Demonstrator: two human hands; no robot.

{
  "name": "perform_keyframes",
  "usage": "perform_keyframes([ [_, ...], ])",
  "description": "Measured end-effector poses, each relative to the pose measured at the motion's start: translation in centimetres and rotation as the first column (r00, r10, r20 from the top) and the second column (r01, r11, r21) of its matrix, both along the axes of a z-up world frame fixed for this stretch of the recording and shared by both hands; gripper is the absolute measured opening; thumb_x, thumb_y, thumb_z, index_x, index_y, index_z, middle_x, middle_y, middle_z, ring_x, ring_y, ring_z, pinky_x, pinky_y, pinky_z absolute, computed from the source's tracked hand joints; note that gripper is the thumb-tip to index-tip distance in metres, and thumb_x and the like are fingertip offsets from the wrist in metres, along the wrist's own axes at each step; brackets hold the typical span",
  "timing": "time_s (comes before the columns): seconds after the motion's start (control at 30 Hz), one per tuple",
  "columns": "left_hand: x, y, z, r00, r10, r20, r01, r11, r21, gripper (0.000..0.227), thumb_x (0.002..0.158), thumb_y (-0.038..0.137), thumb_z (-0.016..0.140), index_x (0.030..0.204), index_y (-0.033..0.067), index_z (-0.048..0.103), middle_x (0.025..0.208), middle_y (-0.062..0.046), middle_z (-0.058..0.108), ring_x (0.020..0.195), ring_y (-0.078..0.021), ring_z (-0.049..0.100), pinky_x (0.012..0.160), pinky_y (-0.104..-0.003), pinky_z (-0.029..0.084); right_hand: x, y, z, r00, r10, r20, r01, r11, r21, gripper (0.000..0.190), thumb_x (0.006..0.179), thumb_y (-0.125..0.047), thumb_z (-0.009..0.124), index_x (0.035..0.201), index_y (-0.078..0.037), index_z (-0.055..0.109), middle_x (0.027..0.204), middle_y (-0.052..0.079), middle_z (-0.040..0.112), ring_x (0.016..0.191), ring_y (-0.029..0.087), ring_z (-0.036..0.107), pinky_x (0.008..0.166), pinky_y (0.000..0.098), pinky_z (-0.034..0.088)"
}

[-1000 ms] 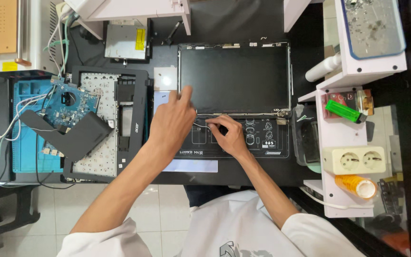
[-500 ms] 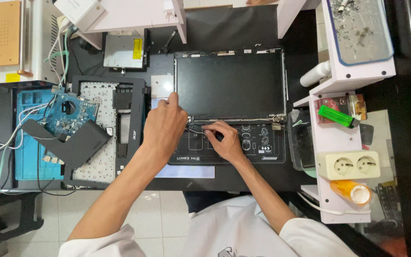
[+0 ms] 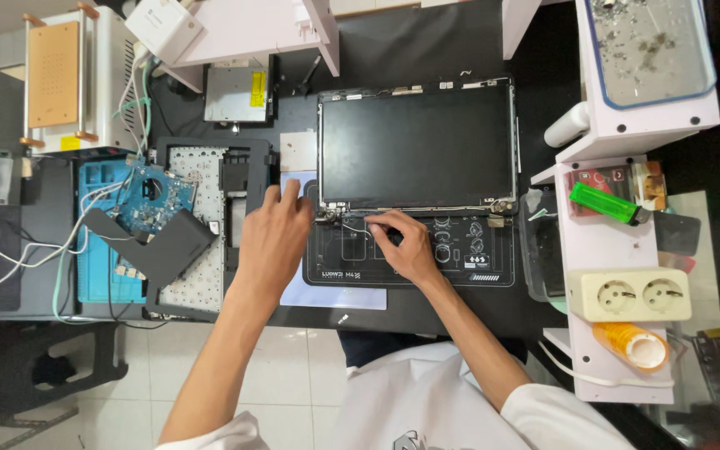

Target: The person assembles a laptop by first attaching the screen bezel to the display panel and securing it with a screwdriver. They then place the motherboard onto the display assembly and connect a cooling fan, tightening its screws. The process involves handling the screen, bezel, motherboard, and cooling fan components.

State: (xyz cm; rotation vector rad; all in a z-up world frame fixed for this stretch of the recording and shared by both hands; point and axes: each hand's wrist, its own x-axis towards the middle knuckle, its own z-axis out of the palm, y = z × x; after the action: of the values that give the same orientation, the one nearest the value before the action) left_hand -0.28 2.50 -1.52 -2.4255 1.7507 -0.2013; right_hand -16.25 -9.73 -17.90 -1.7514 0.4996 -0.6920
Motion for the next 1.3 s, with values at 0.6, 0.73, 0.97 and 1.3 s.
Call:
perform_keyframes([
  [0.6,-7.0,6.0,-0.2,0.762,0.142,-0.632,-0.515,0.725,-0.458,0.007,0.087,0.012,0.078,0.093,0.0087,0.076,0.082,-0.001,0.066,0.080,-0.0212,0.057,0.074,-0.036,0.045,-2.5,-0.4,8.5,0.980,0.177,-0.089,-0.186,0.977,-0.104,0.020,0.083,-0.009,0.081,0.102,-0.007,0.077,0.101,0.006,0.075,0.097,0.022,0.073,0.085,0.0333,0.058],
  [0.73,-6.9,6.7,-0.5,0.712,0.109,-0.693,-0.542,0.713,-0.445,0.008,0.087,0.011,0.077,0.093,0.0063,0.076,0.082,-0.003,0.066,0.078,-0.0206,0.056,0.071,-0.034,0.046,-3.0,-0.2,9.2,0.980,0.191,-0.052,-0.196,0.973,-0.120,0.020,0.084,-0.006,0.080,0.104,-0.007,0.077,0.101,0.006,0.075,0.094,0.020,0.074,0.082,0.0312,0.060],
  [0.97,-6.9,7.7,-0.9,0.597,0.055,-0.801,-0.616,0.671,-0.413,0.010,0.088,0.012,0.077,0.091,0.0025,0.074,0.074,-0.005,0.062,0.069,-0.0193,0.053,0.063,-0.033,0.044,-3.1,-0.2,10.2,0.972,0.237,-0.001,-0.235,0.965,-0.113,0.016,0.085,-0.004,0.080,0.101,-0.005,0.077,0.098,0.007,0.076,0.093,0.020,0.075,0.082,0.0310,0.060],
  [1.3,-7.2,8.4,-1.3,0.633,0.008,-0.774,-0.579,0.668,-0.467,0.010,0.091,0.012,0.075,0.087,0.0029,0.074,0.067,-0.005,0.058,0.065,-0.0192,0.051,0.064,-0.034,0.040,-3.6,0.0,11.2,0.974,0.223,-0.043,-0.227,0.964,-0.136,0.024,0.080,-0.004,0.084,0.103,-0.004,0.078,0.099,0.009,0.076,0.093,0.021,0.075,0.084,0.0310,0.059],
])
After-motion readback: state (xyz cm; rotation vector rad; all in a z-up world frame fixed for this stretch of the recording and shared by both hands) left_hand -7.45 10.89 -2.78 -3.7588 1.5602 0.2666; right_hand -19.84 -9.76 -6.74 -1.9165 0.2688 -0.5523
